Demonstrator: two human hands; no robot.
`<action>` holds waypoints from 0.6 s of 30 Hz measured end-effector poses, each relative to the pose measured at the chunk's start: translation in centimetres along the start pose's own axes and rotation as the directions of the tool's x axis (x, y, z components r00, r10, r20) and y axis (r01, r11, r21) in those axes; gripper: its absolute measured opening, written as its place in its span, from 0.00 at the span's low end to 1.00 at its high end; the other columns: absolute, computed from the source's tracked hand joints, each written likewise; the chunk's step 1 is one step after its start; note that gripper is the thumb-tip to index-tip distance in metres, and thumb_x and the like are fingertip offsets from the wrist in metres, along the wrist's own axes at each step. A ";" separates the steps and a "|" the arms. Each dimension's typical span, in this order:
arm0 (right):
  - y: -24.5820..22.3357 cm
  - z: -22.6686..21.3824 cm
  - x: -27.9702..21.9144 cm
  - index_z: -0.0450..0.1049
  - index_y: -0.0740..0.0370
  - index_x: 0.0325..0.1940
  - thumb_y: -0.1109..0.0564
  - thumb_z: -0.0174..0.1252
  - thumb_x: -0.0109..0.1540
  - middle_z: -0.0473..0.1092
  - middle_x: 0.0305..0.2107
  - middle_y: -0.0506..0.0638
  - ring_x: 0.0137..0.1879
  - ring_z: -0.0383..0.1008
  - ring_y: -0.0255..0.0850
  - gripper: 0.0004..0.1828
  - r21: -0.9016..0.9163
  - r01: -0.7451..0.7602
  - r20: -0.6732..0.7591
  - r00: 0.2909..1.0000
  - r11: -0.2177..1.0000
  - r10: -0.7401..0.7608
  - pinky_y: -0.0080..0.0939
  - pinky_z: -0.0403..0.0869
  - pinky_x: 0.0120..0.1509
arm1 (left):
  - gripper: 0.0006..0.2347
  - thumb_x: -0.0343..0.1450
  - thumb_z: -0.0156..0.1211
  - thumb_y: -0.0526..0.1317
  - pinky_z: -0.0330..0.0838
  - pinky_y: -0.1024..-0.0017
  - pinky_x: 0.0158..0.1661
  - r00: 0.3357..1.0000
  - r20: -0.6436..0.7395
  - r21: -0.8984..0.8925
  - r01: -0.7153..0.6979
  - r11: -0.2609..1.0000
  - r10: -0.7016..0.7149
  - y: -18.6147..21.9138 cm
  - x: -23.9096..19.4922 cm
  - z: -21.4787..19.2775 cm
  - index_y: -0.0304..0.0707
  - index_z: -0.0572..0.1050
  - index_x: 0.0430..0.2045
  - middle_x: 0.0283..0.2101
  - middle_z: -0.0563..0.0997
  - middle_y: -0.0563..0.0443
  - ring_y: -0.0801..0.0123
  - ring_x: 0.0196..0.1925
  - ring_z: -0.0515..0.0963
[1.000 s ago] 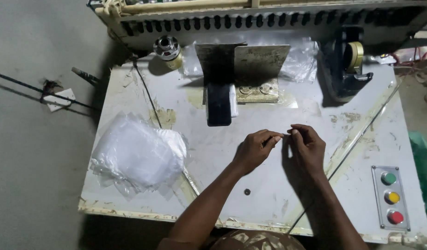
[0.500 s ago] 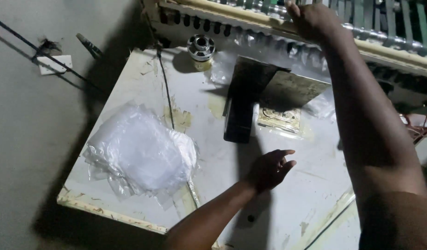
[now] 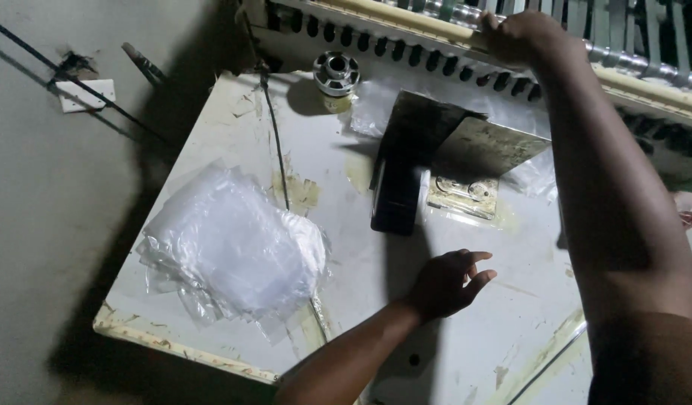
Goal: Folding individual plastic bags and placing them into a larger collection bag at a manual workstation.
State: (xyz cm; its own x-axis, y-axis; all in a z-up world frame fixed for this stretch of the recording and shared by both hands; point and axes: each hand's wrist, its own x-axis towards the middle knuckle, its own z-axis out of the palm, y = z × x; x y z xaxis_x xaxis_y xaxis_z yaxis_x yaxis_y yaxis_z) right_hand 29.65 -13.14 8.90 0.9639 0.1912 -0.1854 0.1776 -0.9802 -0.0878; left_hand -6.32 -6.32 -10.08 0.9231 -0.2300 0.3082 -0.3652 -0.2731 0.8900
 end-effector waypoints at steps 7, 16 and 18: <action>1.9 -1.9 -6.9 0.73 0.73 0.62 0.38 0.34 0.81 0.68 0.57 0.72 0.62 0.69 0.62 0.35 0.237 0.256 -0.418 0.898 0.937 -0.140 0.58 0.67 0.62 | 0.17 0.78 0.51 0.50 0.78 0.59 0.41 0.990 0.111 -0.031 0.093 0.995 -0.089 1.2 -0.1 -1.6 0.38 0.75 0.54 0.33 0.79 0.44 0.55 0.39 0.81; 16.4 27.7 -20.1 0.31 0.66 0.80 0.22 0.74 0.61 0.34 0.75 0.75 0.82 0.36 0.66 0.73 0.823 0.219 0.152 0.805 -0.525 0.573 0.68 0.39 0.83 | 0.16 0.79 0.51 0.49 0.80 0.67 0.38 0.968 0.215 0.099 0.107 0.989 -0.127 4.8 0.7 -4.3 0.40 0.75 0.55 0.33 0.79 0.51 0.63 0.39 0.83; 14.4 24.4 -18.7 0.26 0.67 0.80 0.28 0.71 0.61 0.32 0.76 0.76 0.82 0.34 0.68 0.72 0.704 0.199 0.206 0.861 -0.682 0.464 0.70 0.39 0.82 | 0.16 0.78 0.53 0.48 0.80 0.66 0.37 0.968 0.221 0.095 0.097 0.991 -0.116 4.2 1.2 -4.0 0.40 0.75 0.54 0.33 0.80 0.50 0.62 0.39 0.83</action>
State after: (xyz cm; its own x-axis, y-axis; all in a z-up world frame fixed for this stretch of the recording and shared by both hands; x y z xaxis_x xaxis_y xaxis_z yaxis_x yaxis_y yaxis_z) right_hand 9.34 -29.60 -12.80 0.8717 -0.2798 -0.4023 -0.0690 0.7428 -0.6660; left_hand -6.24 -4.02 -4.62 0.9097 -0.3972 0.1213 -0.2840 -0.3819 0.8795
